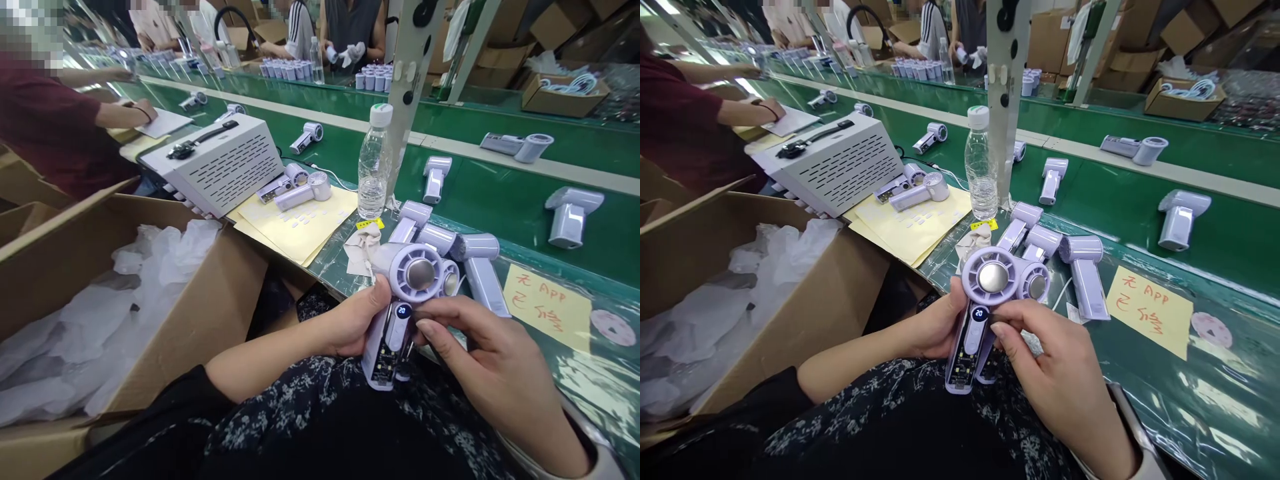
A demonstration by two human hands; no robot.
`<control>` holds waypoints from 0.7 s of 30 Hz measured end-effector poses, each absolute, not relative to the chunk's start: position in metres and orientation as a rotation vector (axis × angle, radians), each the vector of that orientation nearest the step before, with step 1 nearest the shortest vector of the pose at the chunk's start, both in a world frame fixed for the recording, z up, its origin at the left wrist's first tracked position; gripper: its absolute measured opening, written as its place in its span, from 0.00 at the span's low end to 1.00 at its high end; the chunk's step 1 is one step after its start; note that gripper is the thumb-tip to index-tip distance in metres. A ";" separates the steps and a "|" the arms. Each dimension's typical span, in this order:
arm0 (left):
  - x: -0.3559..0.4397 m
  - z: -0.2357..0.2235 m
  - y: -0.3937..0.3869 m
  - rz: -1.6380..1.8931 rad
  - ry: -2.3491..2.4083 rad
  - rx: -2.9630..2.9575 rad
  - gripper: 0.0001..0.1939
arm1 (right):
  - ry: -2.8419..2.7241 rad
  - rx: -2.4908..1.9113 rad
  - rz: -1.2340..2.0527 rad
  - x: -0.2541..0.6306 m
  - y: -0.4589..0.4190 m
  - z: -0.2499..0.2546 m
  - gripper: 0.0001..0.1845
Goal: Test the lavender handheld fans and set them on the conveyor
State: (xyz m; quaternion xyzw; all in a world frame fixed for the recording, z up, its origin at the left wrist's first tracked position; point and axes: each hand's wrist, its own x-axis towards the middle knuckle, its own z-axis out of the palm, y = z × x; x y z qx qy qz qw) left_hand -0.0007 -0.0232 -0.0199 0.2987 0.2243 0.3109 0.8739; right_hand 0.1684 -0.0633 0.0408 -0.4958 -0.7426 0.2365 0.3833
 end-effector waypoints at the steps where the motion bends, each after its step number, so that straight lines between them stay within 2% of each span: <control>1: -0.001 -0.020 -0.023 0.639 0.455 0.608 0.50 | -1.898 -1.261 0.588 0.168 -0.063 0.040 0.06; 4: 0.000 -0.022 -0.022 0.617 0.451 0.549 0.48 | -1.908 -1.258 0.557 0.169 -0.062 0.040 0.06; 12: -0.002 -0.013 -0.025 0.638 0.513 0.481 0.34 | -2.004 -1.178 0.407 0.168 -0.062 0.039 0.07; 21: -0.001 -0.009 -0.023 0.664 0.476 0.481 0.30 | -2.020 -1.142 0.381 0.169 -0.062 0.042 0.06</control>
